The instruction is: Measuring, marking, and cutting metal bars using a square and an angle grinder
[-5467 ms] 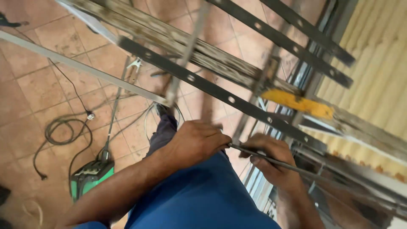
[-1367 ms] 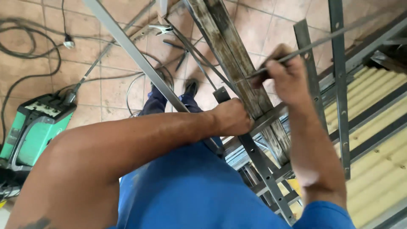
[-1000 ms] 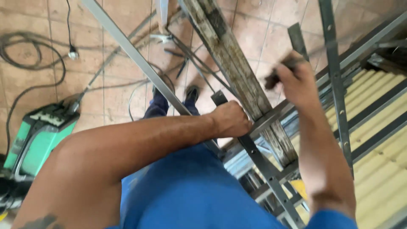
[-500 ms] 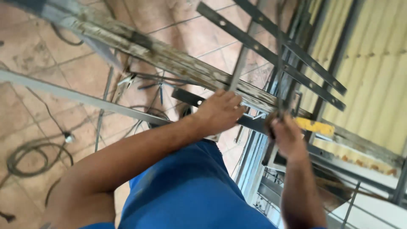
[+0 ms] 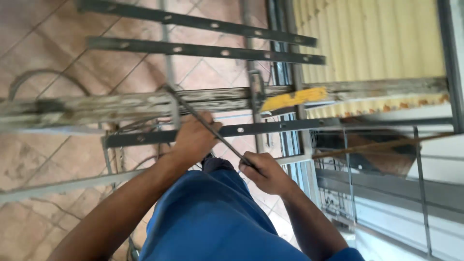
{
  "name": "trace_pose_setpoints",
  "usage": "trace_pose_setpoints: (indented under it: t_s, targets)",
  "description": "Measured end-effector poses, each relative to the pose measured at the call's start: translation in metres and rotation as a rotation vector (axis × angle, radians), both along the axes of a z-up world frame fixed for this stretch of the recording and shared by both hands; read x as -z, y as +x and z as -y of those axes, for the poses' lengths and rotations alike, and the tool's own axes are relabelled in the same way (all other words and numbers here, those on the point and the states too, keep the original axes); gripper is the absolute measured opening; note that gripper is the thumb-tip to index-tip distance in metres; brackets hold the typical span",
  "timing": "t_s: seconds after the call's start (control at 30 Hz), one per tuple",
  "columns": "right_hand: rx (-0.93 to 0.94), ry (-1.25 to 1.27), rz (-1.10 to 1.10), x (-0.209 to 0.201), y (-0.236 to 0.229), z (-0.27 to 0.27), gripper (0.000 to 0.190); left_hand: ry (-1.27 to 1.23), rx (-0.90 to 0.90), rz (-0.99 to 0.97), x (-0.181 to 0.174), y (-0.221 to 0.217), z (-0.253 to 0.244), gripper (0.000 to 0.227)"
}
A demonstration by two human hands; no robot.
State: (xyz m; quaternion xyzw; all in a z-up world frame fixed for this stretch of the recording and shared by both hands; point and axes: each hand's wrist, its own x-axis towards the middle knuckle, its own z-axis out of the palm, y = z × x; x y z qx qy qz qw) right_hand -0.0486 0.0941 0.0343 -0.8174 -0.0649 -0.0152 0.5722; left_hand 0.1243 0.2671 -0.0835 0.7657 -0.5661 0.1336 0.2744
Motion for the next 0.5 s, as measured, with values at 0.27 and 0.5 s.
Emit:
trace_pose_setpoints:
  t_s: [0.27, 0.5]
  targets:
    - [-0.002, 0.084, -0.024, 0.005, -0.024, 0.042, 0.017, 0.154, 0.008, 0.123, -0.019, 0.012, -0.007, 0.053]
    - [-0.016, 0.177, 0.017, 0.011, -0.025, 0.069, 0.016, 0.184, -0.119, 0.227, -0.07, 0.109, 0.014, 0.044]
